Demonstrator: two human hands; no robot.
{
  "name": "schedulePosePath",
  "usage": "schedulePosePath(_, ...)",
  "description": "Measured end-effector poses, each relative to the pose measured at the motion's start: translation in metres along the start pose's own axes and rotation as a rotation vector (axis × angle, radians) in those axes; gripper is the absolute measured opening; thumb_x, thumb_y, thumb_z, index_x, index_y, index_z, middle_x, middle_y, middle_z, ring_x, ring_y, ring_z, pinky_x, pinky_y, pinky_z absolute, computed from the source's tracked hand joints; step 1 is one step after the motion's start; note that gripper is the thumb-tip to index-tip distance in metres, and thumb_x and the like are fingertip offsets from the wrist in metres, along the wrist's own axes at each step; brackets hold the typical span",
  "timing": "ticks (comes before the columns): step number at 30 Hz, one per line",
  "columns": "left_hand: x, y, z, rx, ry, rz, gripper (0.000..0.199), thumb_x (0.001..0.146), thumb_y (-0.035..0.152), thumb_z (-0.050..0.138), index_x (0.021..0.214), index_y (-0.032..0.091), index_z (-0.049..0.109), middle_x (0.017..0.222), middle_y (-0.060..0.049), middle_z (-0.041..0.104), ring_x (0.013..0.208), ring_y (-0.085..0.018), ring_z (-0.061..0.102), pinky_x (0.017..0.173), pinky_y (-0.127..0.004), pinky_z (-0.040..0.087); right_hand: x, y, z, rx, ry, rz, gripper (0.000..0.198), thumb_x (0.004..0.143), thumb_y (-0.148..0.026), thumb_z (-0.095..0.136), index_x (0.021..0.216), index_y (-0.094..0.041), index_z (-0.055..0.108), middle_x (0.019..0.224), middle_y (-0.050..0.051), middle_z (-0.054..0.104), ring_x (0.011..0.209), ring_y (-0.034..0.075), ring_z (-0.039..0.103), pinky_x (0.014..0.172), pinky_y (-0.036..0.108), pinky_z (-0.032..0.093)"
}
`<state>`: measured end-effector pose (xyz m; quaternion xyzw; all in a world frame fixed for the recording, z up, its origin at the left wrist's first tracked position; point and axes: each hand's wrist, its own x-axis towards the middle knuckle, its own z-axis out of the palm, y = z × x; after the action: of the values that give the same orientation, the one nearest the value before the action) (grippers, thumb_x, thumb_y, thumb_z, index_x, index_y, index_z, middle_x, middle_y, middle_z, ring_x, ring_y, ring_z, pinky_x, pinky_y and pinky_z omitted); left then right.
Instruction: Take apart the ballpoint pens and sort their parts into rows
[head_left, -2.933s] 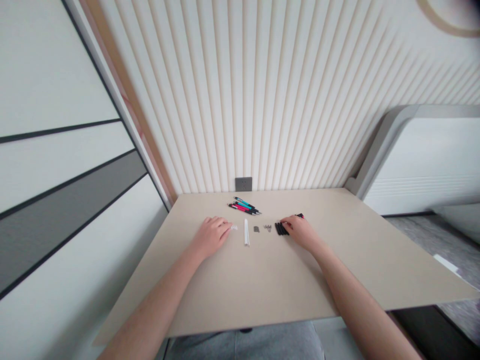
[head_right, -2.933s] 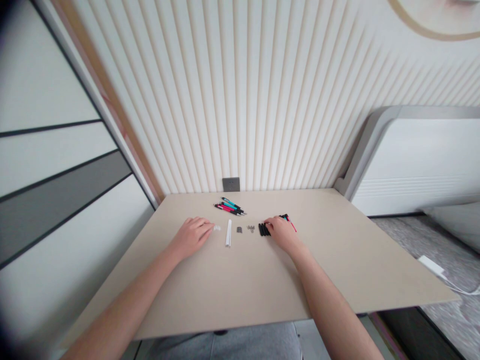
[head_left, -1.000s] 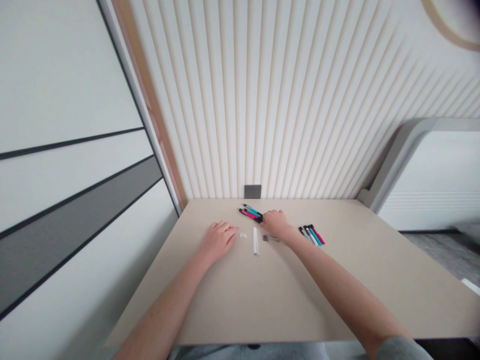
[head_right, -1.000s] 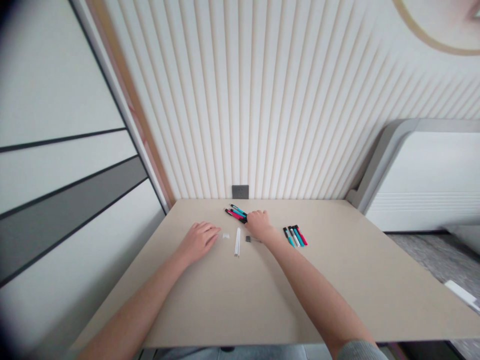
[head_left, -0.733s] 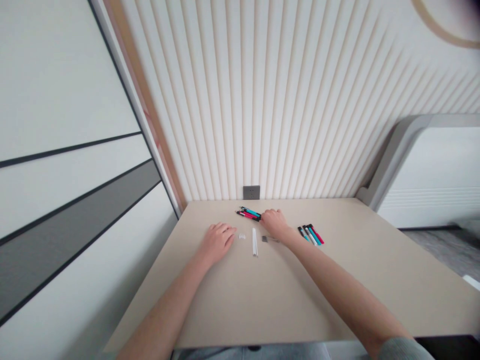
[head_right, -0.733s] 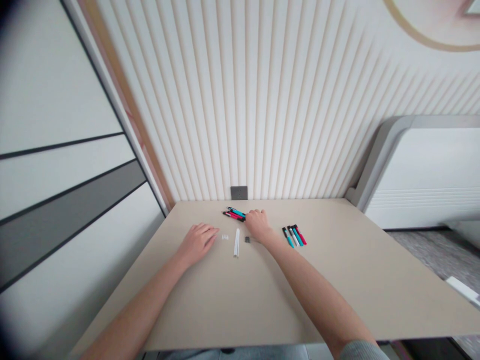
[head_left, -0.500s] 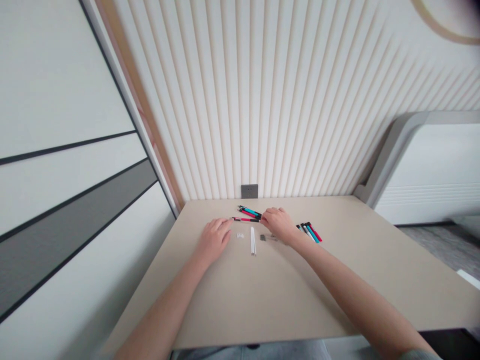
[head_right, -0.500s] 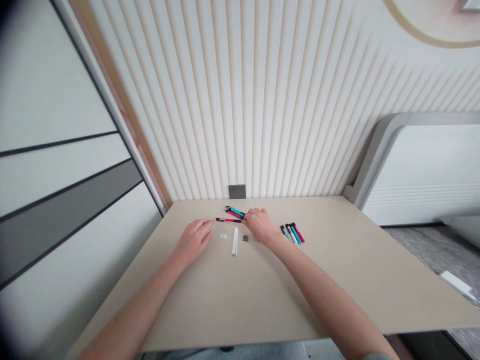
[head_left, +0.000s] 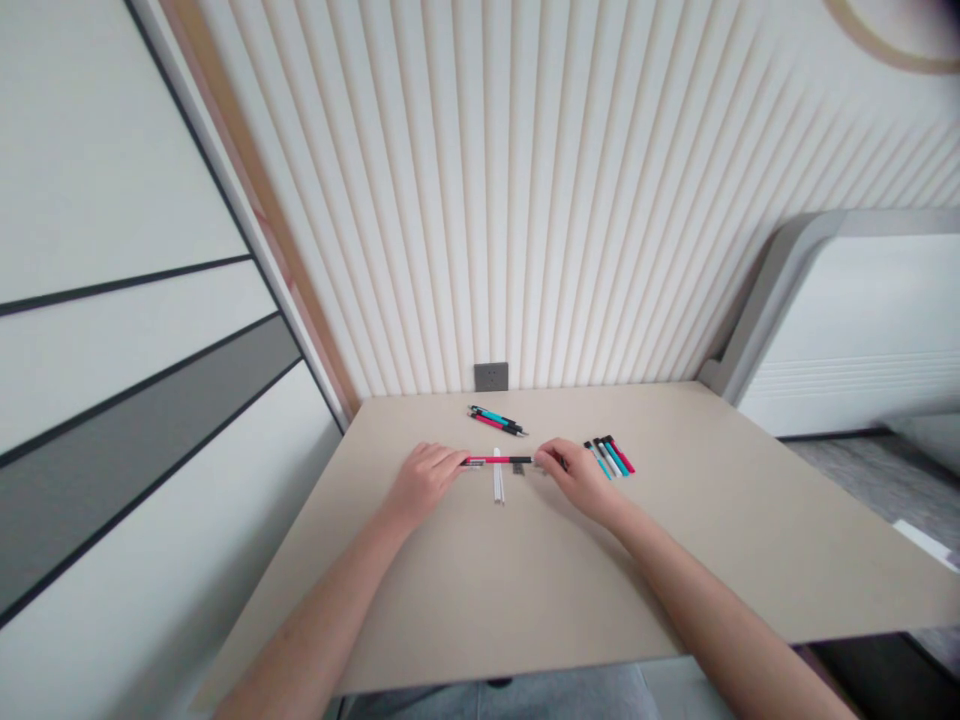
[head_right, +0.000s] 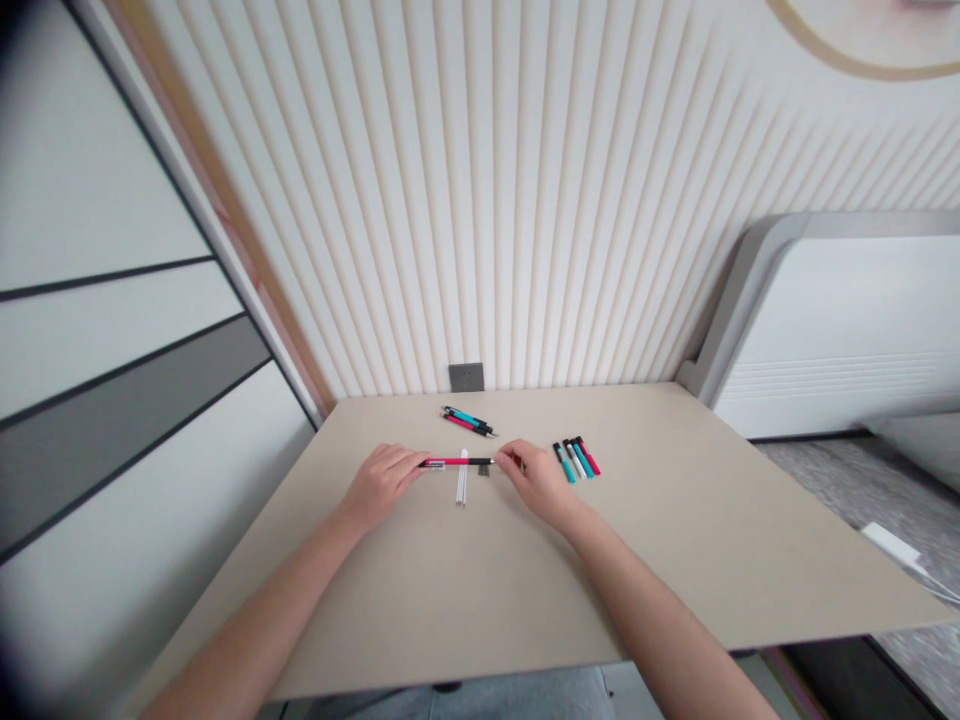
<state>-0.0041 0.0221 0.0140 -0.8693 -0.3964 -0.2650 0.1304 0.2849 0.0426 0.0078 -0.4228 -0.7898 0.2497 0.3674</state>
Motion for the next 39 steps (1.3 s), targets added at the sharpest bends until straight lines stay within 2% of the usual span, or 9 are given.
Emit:
schedulePosePath(5, 0.0, -0.001, 0.0, -0.022, 0.002, 0.015, 0.021, 0.097, 0.031, 0.048, 0.106, 0.017, 0.061, 0.089, -0.006, 0.069, 0.079, -0.017, 0.061, 0.071, -0.032, 0.041, 0.0, -0.002, 0.002, -0.045, -0.071, -0.02, 0.033, 0.096, -0.035, 0.039, 0.077, -0.018, 0.06, 0.073, 0.002, 0.063, 0.068, 0.015, 0.056, 0.066, 0.026, 0.039)
schedulePosePath(15, 0.0, 0.001, 0.001, -0.086, 0.023, 0.002, 0.023, 0.098, 0.03, 0.045, 0.107, 0.018, 0.061, 0.09, -0.006, 0.069, 0.079, -0.017, 0.061, 0.073, -0.032, 0.043, 0.001, 0.006, 0.003, -0.043, 0.005, 0.084, 0.044, 0.097, -0.041, 0.035, 0.069, -0.018, 0.059, 0.068, 0.003, 0.066, 0.06, 0.014, 0.057, 0.06, 0.025, 0.039)
schedulePosePath(23, -0.001, -0.001, -0.002, -0.066, 0.079, -0.023, 0.022, 0.097, 0.03, 0.046, 0.102, 0.017, 0.063, 0.083, -0.005, 0.069, 0.075, -0.017, 0.06, 0.071, -0.031, 0.042, 0.001, 0.005, 0.003, -0.038, -0.028, 0.021, 0.042, 0.097, -0.04, 0.036, 0.07, -0.018, 0.06, 0.068, 0.002, 0.065, 0.062, 0.014, 0.057, 0.063, 0.024, 0.041)
schedulePosePath(32, 0.002, 0.003, -0.006, -0.1, 0.049, 0.003, 0.023, 0.097, 0.029, 0.046, 0.102, 0.016, 0.064, 0.085, -0.006, 0.07, 0.075, -0.017, 0.059, 0.07, -0.031, 0.042, 0.001, 0.009, 0.004, -0.061, 0.056, -0.004, 0.034, 0.096, -0.035, 0.041, 0.073, -0.019, 0.061, 0.072, 0.002, 0.065, 0.067, 0.015, 0.058, 0.066, 0.026, 0.042)
schedulePosePath(39, 0.0, 0.002, -0.003, -0.172, 0.054, -0.022, 0.024, 0.098, 0.03, 0.045, 0.103, 0.018, 0.064, 0.083, -0.006, 0.069, 0.075, -0.017, 0.059, 0.072, -0.031, 0.044, -0.004, -0.003, -0.002, -0.244, 0.159, -0.142, 0.033, 0.098, -0.034, 0.039, 0.082, -0.019, 0.063, 0.079, 0.007, 0.065, 0.077, 0.02, 0.058, 0.074, 0.032, 0.043)
